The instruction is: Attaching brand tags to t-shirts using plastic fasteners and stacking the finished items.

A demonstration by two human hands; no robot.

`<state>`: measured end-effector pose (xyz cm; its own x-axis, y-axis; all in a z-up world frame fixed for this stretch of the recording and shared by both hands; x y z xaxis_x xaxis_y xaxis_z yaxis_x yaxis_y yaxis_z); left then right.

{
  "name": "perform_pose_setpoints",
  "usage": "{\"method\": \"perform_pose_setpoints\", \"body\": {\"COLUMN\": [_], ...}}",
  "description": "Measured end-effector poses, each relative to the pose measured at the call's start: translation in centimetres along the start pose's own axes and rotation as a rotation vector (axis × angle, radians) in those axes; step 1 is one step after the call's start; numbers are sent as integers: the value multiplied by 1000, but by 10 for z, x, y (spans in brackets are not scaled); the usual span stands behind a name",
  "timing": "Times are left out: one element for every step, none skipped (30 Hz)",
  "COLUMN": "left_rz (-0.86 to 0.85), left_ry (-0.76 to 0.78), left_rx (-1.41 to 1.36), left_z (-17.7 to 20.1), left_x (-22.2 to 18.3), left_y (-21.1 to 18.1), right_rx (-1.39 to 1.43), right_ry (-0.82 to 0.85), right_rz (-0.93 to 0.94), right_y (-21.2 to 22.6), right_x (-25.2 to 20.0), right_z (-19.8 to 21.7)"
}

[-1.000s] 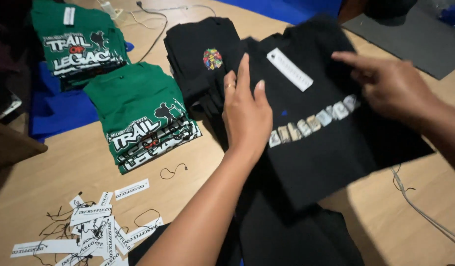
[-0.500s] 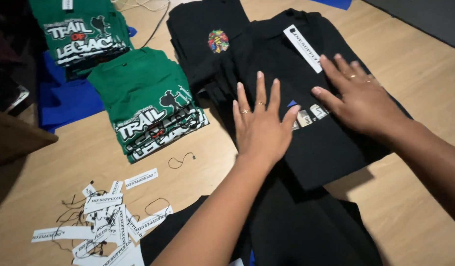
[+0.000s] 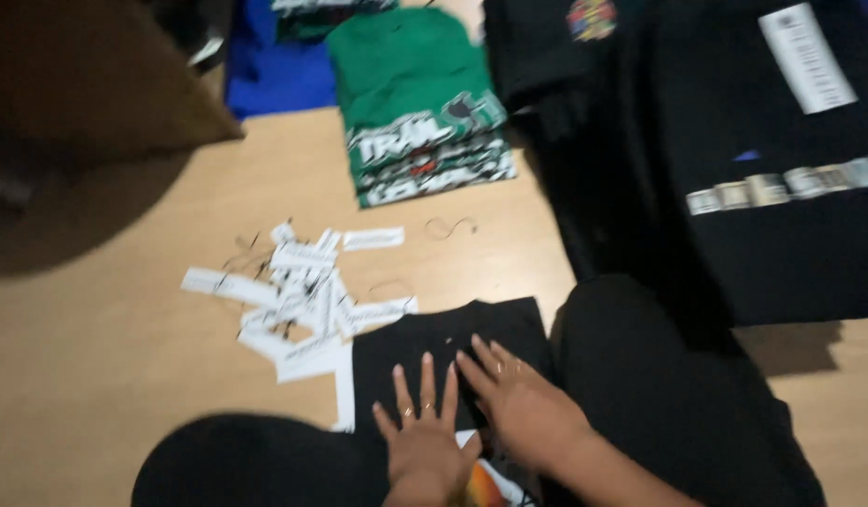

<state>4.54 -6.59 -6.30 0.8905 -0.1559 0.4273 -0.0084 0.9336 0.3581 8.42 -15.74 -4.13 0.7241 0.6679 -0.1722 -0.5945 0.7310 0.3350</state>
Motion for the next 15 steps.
{"method": "perform_pose_setpoints", "body": {"left_rz": [19, -72, -147, -138, -178, -234, -239, -263, -287, -284, -231, -193, -205, -157, -114], "left_ry": [17, 740, 1461, 1467, 1518, 1561, 1561, 1589, 1616, 1613, 1536, 1465, 1467, 1252, 1035], "left_rx": [5, -155, -337, -344, -320, -286, -284, -313, -342, -350, -392, -423, -420, -456, -491], "left_z": [42, 25, 49, 53, 58, 61, 58, 57, 56, 51, 46, 43, 30, 20, 14], "left_x": [37, 42, 8, 5, -1, -4, -5, -9, -12, -14, -7, -3, -2, 22, 45], "left_y": [12, 14, 16, 17, 15, 13, 12, 9, 5, 4, 3, 3, -1, 0, 2], "right_rx": [-1, 11, 15, 9, 4, 7, 11, 9, 8, 0, -8, 1, 10, -5, -20], "right_ry": [17, 372, 728, 737, 885, 1024, 1024, 1042, 1061, 1061, 1015, 970, 971, 892, 813], "right_rz": [19, -116, -249, -242, -334, -436, -439, -437, -434, -436, -397, -363, -370, -327, -284], "right_y": [19, 23, 29, 40, 42, 43, 44, 45, 46, 42, 40, 40, 31, 24, 18], "right_x": [-1, -9, -31, -28, -38, -49, -49, -50, -50, -51, -47, -45, -49, -45, -41], "right_z": [16, 1, -8, 7, 13, 23, 23, 24, 25, 19, 15, 10, -3, -12, -20]}}
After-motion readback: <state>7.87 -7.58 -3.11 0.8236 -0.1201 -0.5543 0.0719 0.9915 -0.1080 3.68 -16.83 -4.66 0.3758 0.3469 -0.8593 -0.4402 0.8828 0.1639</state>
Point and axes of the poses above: each hand's wrist, its own x-axis towards the middle knuckle, its own z-axis out of the back of the hand, y = z × x, the point moved 10 cm from there along x, towards the middle knuckle, and after that the axes turned 4 degrees about x, right-handed, at the moved point
